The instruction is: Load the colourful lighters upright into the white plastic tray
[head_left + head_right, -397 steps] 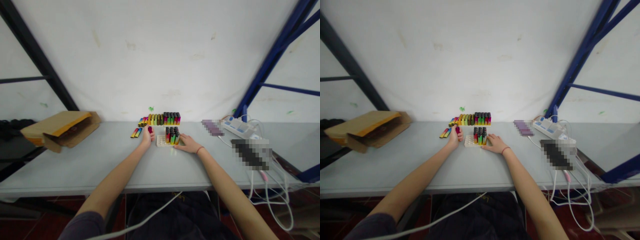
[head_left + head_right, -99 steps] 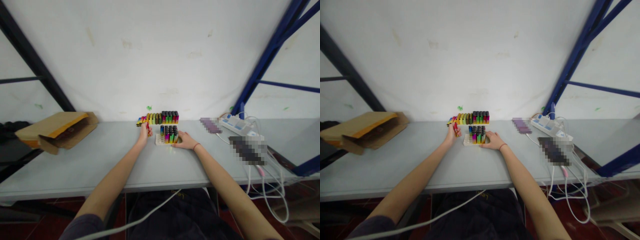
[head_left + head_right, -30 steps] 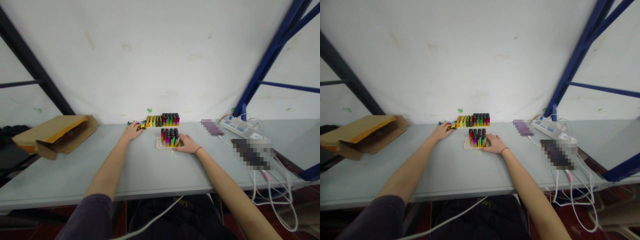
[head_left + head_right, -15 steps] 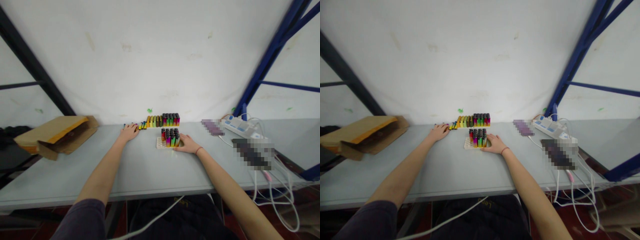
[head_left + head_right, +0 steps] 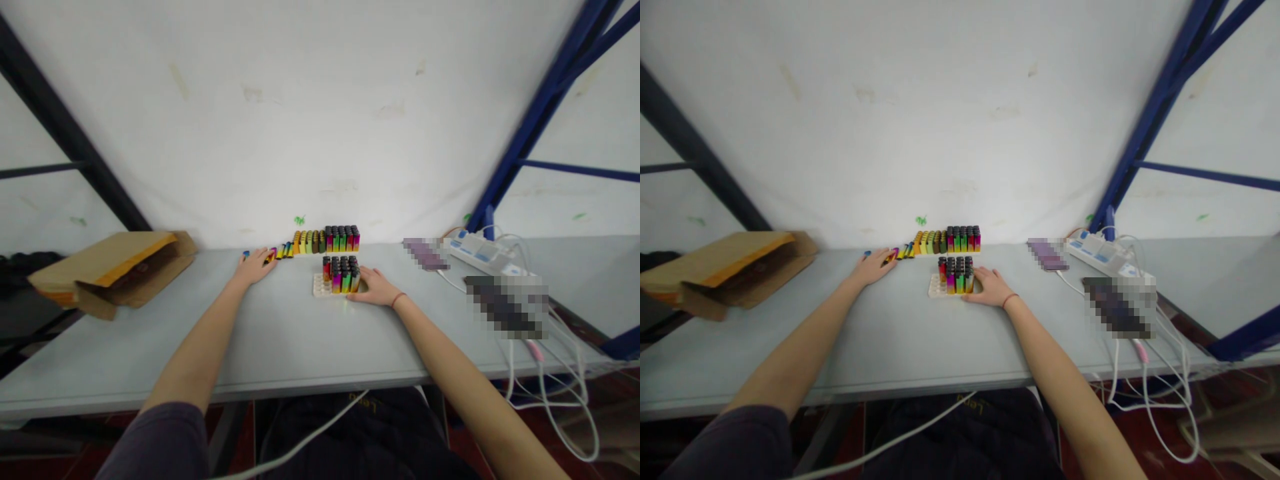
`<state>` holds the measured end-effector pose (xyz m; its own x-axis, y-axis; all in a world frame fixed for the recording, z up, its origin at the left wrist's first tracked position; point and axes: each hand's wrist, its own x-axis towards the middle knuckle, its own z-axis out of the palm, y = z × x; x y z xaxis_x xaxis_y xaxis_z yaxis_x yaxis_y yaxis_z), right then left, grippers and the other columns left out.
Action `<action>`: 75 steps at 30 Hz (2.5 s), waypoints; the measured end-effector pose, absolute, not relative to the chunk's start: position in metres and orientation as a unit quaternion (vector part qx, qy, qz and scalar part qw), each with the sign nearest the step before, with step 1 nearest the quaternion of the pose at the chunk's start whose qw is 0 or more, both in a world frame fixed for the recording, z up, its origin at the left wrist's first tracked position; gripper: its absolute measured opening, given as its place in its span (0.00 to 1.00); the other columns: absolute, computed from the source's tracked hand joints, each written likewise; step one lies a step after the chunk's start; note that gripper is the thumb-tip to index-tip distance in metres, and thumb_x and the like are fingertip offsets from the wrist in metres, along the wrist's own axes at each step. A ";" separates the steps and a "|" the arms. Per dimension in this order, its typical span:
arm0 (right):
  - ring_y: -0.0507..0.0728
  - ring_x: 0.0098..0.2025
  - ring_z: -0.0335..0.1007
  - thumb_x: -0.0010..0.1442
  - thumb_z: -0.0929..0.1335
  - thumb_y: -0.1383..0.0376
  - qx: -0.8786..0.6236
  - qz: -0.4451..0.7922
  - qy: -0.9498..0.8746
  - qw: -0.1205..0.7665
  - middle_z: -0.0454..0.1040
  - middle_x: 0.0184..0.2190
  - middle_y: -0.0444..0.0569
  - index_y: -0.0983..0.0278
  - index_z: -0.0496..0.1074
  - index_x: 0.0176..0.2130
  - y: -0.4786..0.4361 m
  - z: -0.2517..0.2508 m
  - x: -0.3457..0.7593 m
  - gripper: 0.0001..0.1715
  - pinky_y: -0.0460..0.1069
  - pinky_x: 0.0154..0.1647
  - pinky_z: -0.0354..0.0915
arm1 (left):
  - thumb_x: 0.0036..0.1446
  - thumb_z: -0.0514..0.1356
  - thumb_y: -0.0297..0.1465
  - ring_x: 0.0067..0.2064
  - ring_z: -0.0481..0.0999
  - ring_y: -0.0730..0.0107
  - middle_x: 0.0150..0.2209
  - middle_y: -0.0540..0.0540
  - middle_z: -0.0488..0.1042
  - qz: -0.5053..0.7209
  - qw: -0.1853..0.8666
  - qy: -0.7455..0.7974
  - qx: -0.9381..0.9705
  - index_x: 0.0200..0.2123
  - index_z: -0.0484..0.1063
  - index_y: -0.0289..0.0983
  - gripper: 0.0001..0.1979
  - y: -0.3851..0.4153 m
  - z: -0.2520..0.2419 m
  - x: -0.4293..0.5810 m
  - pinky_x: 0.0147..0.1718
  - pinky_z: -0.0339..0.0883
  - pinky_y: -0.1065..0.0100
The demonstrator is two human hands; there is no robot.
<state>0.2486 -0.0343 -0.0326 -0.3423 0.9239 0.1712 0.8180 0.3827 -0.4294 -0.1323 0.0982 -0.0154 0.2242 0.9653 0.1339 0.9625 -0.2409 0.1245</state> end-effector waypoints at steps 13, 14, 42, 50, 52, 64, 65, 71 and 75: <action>0.73 0.70 0.61 0.56 0.73 0.43 -0.535 0.131 -0.812 0.193 0.67 0.68 0.62 0.62 0.65 0.68 -0.034 -0.033 0.250 0.49 0.71 0.70 0.53 | 0.69 0.48 0.47 0.75 0.55 0.53 0.74 0.43 0.58 0.064 0.007 0.542 0.838 0.71 0.62 0.45 0.31 0.016 -0.020 -0.119 0.72 0.45 0.45; 0.73 0.70 0.60 0.56 0.73 0.42 -0.535 0.133 -0.812 0.192 0.67 0.68 0.62 0.62 0.65 0.68 -0.034 -0.032 0.249 0.49 0.72 0.70 0.53 | 0.70 0.49 0.48 0.75 0.55 0.52 0.74 0.44 0.57 0.063 0.008 0.538 0.840 0.71 0.62 0.45 0.31 0.013 -0.020 -0.111 0.72 0.44 0.45; 0.73 0.66 0.66 0.55 0.75 0.46 -0.521 0.136 -0.815 0.217 0.71 0.65 0.63 0.63 0.69 0.64 -0.033 -0.030 0.249 0.45 0.72 0.67 0.57 | 0.68 0.50 0.31 0.55 0.76 0.42 0.47 0.29 0.80 0.144 -0.003 0.604 0.784 0.39 0.79 0.33 0.17 0.017 0.006 -0.021 0.54 0.64 0.47; 0.69 0.53 0.78 0.45 0.80 0.52 -0.476 0.183 -0.808 0.296 0.82 0.52 0.54 0.62 0.78 0.51 -0.033 -0.020 0.266 0.36 0.62 0.59 0.71 | 0.70 0.51 0.45 0.20 0.67 0.74 0.25 0.51 0.70 0.494 0.455 0.503 0.544 0.32 0.64 0.40 0.18 0.017 0.001 -0.012 0.23 0.61 0.72; 0.70 0.53 0.79 0.44 0.81 0.52 -0.484 0.183 -0.802 0.299 0.83 0.51 0.54 0.62 0.79 0.50 -0.035 -0.018 0.270 0.36 0.63 0.58 0.72 | 0.68 0.55 0.49 0.18 0.63 0.78 0.23 0.55 0.67 0.502 0.555 0.445 0.492 0.33 0.62 0.40 0.19 0.010 0.002 -0.006 0.20 0.56 0.75; 0.71 0.55 0.77 0.48 0.79 0.48 -0.485 0.198 -0.801 0.290 0.81 0.55 0.55 0.62 0.76 0.56 -0.037 -0.020 0.272 0.40 0.65 0.60 0.71 | 0.66 0.54 0.44 0.15 0.58 0.77 0.17 0.58 0.59 0.510 0.715 0.356 0.320 0.33 0.63 0.40 0.15 -0.006 0.000 0.018 0.17 0.55 0.75; 0.71 0.55 0.77 0.48 0.79 0.47 -0.485 0.196 -0.802 0.289 0.81 0.54 0.55 0.62 0.76 0.56 -0.037 -0.020 0.273 0.41 0.65 0.60 0.71 | 0.66 0.54 0.46 0.14 0.55 0.77 0.17 0.59 0.56 0.506 0.721 0.354 0.314 0.32 0.63 0.40 0.17 -0.006 -0.001 0.018 0.16 0.53 0.75; 0.71 0.53 0.79 0.46 0.80 0.49 -0.505 0.186 -0.799 0.267 0.83 0.50 0.54 0.62 0.79 0.51 -0.035 -0.017 0.279 0.36 0.63 0.59 0.72 | 0.67 0.55 0.53 0.15 0.57 0.78 0.17 0.58 0.57 0.497 0.730 0.335 0.329 0.29 0.62 0.39 0.24 -0.009 -0.003 0.018 0.17 0.56 0.75; 0.70 0.52 0.79 0.46 0.80 0.50 -0.524 0.172 -0.794 0.257 0.84 0.49 0.52 0.61 0.80 0.50 -0.035 -0.017 0.281 0.34 0.63 0.57 0.73 | 0.65 0.56 0.55 0.15 0.55 0.79 0.17 0.59 0.57 0.494 0.733 0.326 0.336 0.31 0.62 0.40 0.25 -0.010 -0.005 0.019 0.16 0.52 0.76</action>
<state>0.2813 -0.0350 -0.0170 -0.3199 0.9198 0.2273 0.7432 0.3924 -0.5419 0.0186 -0.0102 -0.0046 0.3001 0.9426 -0.1461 -0.5055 0.2871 0.8137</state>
